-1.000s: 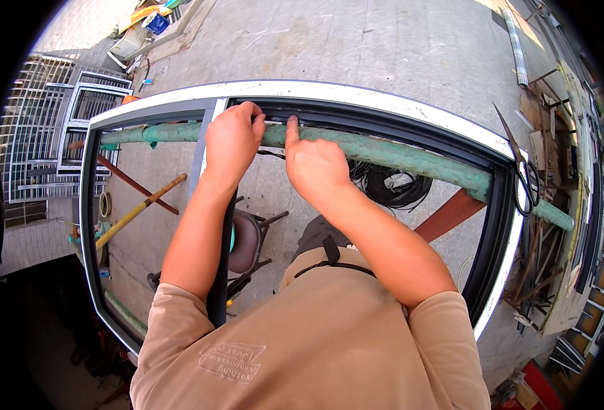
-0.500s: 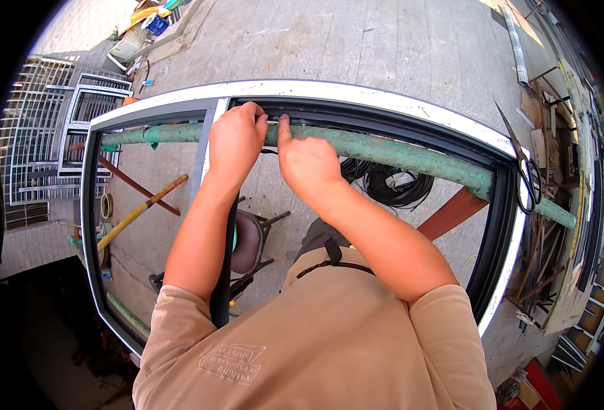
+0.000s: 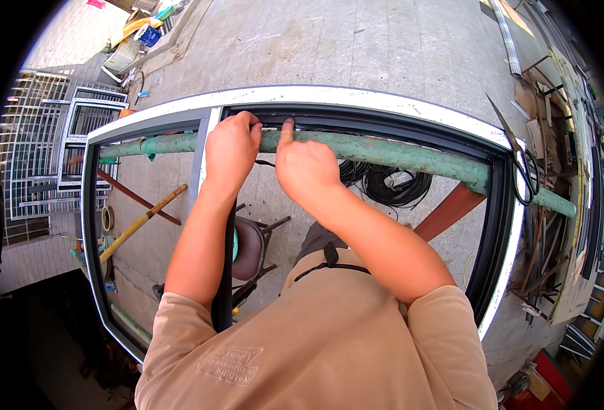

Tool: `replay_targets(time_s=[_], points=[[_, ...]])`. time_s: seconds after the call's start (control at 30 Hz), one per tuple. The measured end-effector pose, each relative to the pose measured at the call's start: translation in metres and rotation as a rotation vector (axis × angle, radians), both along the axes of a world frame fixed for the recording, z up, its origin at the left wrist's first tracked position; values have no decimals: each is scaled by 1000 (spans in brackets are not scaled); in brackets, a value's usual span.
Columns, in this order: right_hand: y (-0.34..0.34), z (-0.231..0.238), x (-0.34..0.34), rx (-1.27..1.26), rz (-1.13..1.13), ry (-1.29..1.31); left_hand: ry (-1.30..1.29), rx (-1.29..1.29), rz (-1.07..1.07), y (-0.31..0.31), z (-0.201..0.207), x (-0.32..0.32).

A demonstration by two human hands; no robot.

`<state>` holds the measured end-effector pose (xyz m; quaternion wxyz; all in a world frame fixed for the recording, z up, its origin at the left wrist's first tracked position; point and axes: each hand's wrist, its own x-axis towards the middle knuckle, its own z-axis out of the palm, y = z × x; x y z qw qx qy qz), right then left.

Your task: The person installs a black rubber seal into the frame of a window using scissors to cut the material to length.

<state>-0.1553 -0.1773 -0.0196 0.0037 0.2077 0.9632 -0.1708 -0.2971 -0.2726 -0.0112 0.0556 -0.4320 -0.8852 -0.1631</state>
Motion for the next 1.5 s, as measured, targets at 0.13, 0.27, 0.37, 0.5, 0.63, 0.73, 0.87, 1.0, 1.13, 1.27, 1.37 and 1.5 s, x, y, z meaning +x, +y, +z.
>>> replay_targets(time_s=[0.13, 0.27, 0.37, 0.5, 0.63, 0.73, 0.87, 1.0, 1.13, 1.27, 1.37, 1.5], points=[[7, -4, 4, 6, 29, 10, 26, 8, 9, 2, 0, -1], [12, -15, 7, -73, -33, 72, -2, -7, 18, 5, 6, 3], [10, -5, 20, -92, -143, -33, 25, -10, 8, 3, 2, 0], [17, 4, 35, -73, -72, -16, 7, 0, -4, 1, 1, -2], [20, 5, 46, -90, -157, -15, 10, 4, -24, 2, 1, 1], [23, -6, 48, -64, -133, -50, 17, 14, -11, 5, 5, 1], [24, 0, 51, -66, -159, -25, 23, 0, -3, 2, 3, -1], [34, -12, 65, -14, -229, -30, 26, 7, -14, 4, 5, 0], [30, -10, 58, 24, -211, -15, 31, 7, -17, 3, 3, 1], [27, -20, 59, 2, -187, 25, 9, -48, 0, 4, 5, 2], [23, -24, 63, 78, -167, 35, 19, -29, -6, 4, 8, 3], [34, -7, 73, 47, -215, -18, 30, -34, -5, 2, 7, 2]])
